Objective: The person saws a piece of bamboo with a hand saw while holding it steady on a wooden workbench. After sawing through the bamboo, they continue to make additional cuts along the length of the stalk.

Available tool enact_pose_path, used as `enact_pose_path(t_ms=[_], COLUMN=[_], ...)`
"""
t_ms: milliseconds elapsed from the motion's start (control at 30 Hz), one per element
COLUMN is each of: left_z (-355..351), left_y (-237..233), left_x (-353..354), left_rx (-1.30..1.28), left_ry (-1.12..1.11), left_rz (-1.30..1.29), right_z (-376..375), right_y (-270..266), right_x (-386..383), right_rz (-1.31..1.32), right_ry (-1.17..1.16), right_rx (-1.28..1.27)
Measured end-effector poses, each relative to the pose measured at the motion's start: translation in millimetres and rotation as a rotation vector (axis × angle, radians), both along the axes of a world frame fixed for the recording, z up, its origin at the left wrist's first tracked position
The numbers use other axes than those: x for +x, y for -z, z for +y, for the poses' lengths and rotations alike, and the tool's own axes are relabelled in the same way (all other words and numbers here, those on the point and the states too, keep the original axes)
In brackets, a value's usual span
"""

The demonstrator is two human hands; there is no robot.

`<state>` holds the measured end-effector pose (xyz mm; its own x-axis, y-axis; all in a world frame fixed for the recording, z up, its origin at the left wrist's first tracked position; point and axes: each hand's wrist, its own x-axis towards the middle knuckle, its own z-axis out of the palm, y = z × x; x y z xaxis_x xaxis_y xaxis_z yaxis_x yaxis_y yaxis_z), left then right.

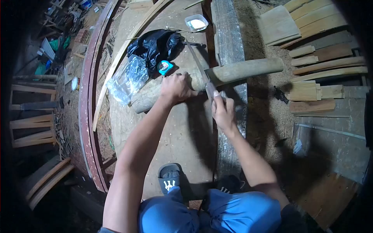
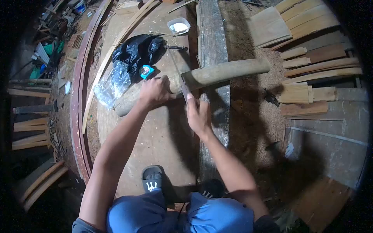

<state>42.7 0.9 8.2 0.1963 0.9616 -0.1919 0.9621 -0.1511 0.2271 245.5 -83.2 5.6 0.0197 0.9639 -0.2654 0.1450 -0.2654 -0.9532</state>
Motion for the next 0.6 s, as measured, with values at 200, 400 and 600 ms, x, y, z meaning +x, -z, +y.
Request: enact_pose_path(t_ms=[200, 400, 600], left_z=[-4.8, -7.6, -12.4], left_y=[0.3, 13.5, 10.6], left_x=[-2.6, -5.3, -0.3], left_rx=[-0.023, 0.059, 0.063], left_ry=[-0.006, 0.004, -0.015], left_rz=[-0.008, 0.002, 0.001], right_z=[-49.9, -57.8, -56.7], right_y=[9.7, -0.4, -21.1], right_x=[27.6, 48.9, 42.3], right_rz=[0.192, -0.033, 0.148], right_ry=[-0.112, -0.12, -0.054], right_rx=[0.011, 0.217, 0.152])
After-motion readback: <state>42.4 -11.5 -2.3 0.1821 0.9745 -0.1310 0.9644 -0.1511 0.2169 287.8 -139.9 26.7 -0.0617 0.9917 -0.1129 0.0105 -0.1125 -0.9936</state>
